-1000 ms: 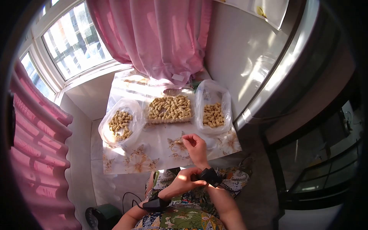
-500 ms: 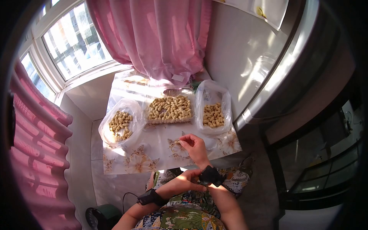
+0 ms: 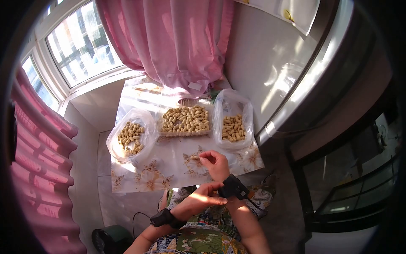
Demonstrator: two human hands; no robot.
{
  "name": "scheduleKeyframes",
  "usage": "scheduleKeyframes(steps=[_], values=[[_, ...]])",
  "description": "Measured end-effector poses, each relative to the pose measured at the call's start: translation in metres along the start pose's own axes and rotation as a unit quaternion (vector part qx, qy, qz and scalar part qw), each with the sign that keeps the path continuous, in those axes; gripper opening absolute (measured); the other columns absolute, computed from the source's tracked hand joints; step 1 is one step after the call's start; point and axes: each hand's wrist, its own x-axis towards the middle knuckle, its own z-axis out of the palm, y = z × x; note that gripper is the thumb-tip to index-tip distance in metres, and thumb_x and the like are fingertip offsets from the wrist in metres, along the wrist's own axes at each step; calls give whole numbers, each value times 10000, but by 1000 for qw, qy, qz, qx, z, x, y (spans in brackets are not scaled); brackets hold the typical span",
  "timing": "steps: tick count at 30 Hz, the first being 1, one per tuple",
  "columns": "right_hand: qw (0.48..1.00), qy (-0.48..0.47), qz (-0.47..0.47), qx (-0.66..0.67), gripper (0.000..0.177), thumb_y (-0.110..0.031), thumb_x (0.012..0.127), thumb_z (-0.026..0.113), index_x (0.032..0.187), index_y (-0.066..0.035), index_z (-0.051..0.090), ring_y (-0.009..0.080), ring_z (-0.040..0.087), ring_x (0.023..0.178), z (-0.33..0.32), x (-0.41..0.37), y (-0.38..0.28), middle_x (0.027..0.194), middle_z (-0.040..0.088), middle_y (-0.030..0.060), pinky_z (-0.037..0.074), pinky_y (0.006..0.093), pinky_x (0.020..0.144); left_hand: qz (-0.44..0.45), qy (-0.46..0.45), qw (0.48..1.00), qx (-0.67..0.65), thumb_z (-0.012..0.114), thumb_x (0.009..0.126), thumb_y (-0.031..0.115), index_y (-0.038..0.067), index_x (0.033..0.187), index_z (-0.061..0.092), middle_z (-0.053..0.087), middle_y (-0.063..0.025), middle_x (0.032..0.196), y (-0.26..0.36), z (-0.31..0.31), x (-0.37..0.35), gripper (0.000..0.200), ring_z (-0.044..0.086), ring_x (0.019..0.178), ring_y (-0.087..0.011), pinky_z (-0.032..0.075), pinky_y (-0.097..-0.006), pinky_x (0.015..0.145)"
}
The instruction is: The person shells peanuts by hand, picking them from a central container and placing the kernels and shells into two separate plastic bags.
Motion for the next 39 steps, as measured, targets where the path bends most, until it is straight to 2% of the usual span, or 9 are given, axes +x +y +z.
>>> scheduleKeyframes(steps=[7, 16, 18, 20, 25, 33, 36, 38, 39], values=[[992, 19, 12, 123, 141, -61, 981, 733, 1112, -8, 735, 76, 668, 854, 9, 1, -10, 972, 740, 10, 556, 239, 809, -21, 18, 998, 48, 778, 979, 132, 39, 1349, 609, 682, 53, 988, 1, 5, -3, 418, 614, 853, -20, 507, -196, 782], [987, 41, 41, 149, 167, -35, 986, 718, 1151, -10, 712, 113, 672, 954, -2, -4, -19, 1066, 728, 48, 554, 269, 858, -4, 37, 999, 11, 685, 1039, 116, 25, 1272, 634, 638, -31, 1264, 11, 5, -14, 255, 631, 884, -49, 474, -210, 691], [987, 62, 20, 146, 167, -34, 987, 713, 1153, -10, 711, 114, 670, 948, -16, -2, -13, 1064, 728, 49, 553, 269, 855, 22, 162, 984, 65, 677, 1042, 120, 38, 1202, 683, 635, -36, 1306, 32, -3, -22, 179, 639, 871, -51, 485, -218, 701], [987, 81, 1, 143, 168, -32, 988, 708, 1155, -11, 711, 116, 669, 941, -21, 0, -10, 1063, 727, 49, 551, 270, 853, 73, 165, 983, 37, 689, 1035, 130, 49, 1147, 718, 685, -34, 1195, 33, -29, -18, 141, 640, 855, -48, 473, -215, 696], [992, 94, -23, 84, 146, -28, 984, 700, 1126, -1, 720, 115, 663, 886, -16, 6, -8, 1032, 735, 47, 546, 264, 832, 203, 305, 914, 176, 708, 1015, 112, 34, 1141, 717, 707, 27, 948, 19, -83, 9, 148, 632, 864, -47, 498, -215, 736], [988, 133, -68, -46, 104, -55, 978, 714, 1067, -8, 739, 51, 629, 832, -8, 18, 16, 939, 724, -11, 513, 232, 761, 260, 408, 835, 263, 729, 974, 76, 12, 1090, 727, 717, 20, 919, 24, -118, 15, 133, 615, 783, -36, 498, -217, 711], [984, 138, -75, -83, 103, -74, 975, 721, 1053, -10, 739, 40, 624, 798, -2, 19, 18, 907, 719, -16, 513, 235, 722, 254, 407, 829, 288, 763, 917, 65, 35, 1069, 741, 738, -21, 946, 22, -121, 14, 156, 661, 835, -103, 529, -269, 758], [984, 141, -69, -90, 105, -78, 972, 724, 1051, -9, 737, 48, 633, 792, -1, 18, 20, 906, 718, -9, 517, 241, 720, 269, 398, 741, 469, 808, 839, 71, 64, 1063, 753, 746, -51, 1012, 26, -114, 10, 231, 679, 946, -220, 545, -346, 846], [982, 138, -74, -103, 110, -78, 969, 727, 1052, -6, 734, 63, 645, 796, 0, 17, 21, 924, 714, 0, 523, 246, 727, 266, 399, 742, 469, 808, 839, 71, 64, 1063, 753, 746, -51, 1012, 27, -112, 10, 231, 679, 946, -220, 545, -346, 846]])
